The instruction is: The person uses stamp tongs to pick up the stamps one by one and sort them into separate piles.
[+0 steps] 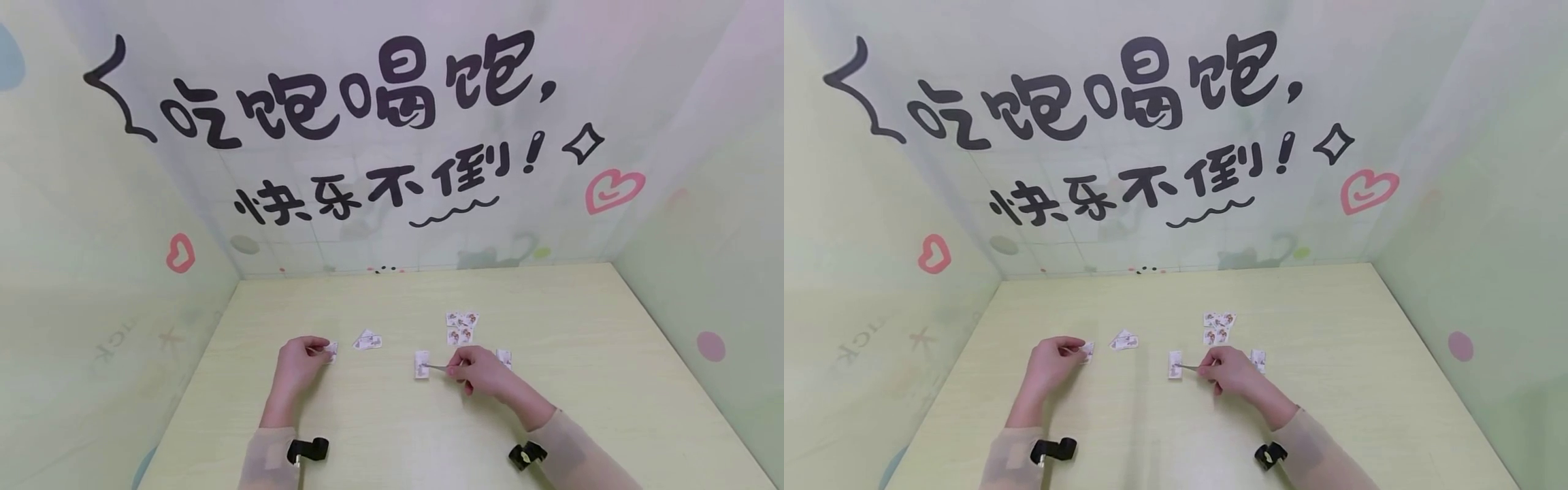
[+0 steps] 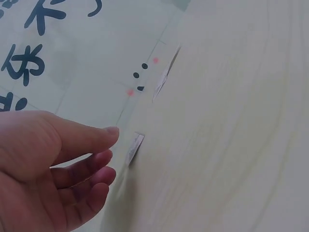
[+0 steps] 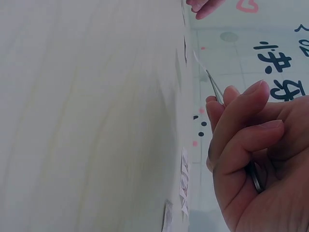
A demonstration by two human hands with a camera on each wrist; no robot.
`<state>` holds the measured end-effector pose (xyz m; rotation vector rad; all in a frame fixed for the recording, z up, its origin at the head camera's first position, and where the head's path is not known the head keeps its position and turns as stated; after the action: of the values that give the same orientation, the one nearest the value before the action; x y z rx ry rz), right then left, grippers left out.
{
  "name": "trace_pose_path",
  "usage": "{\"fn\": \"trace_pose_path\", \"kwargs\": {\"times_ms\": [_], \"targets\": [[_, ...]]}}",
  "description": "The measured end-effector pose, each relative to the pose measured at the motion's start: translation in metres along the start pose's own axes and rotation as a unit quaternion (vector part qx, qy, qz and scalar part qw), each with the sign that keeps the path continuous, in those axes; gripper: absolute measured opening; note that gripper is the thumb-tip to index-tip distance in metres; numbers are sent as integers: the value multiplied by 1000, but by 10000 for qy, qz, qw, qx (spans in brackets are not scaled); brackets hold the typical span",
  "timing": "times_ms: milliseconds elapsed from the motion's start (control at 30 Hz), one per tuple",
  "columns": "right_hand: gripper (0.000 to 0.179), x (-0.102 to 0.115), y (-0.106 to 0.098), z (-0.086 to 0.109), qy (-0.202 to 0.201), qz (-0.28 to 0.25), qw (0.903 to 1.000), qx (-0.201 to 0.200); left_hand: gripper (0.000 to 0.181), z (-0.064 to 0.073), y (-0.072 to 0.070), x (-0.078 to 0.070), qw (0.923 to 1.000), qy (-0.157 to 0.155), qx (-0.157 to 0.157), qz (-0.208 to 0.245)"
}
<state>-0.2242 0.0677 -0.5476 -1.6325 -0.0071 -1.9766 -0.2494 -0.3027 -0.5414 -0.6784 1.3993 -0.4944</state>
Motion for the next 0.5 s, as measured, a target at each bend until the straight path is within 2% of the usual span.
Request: {"fn": "trace_pose_path", "kwargs": {"times_ms": [267, 500], "targets": [[11, -8, -8, 7, 79, -141, 9999, -22, 21, -3, 6, 7, 10000, -18, -65, -8], [12, -9, -11, 14, -8, -205, 9998, 22, 23, -4, 8, 12, 9999, -118, -12, -31]]}}
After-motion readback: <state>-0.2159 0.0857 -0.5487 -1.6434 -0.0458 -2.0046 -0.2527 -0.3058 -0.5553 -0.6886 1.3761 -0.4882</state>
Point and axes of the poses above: each hand's wrist, its own z-axis away from the middle knuckle, its own y-axis out of the palm, x = y × z, the point moved 8 cm from there along -z, towards the middle knuckle, and after that the axes turned 2 degrees about -z, right-handed, at the moved point
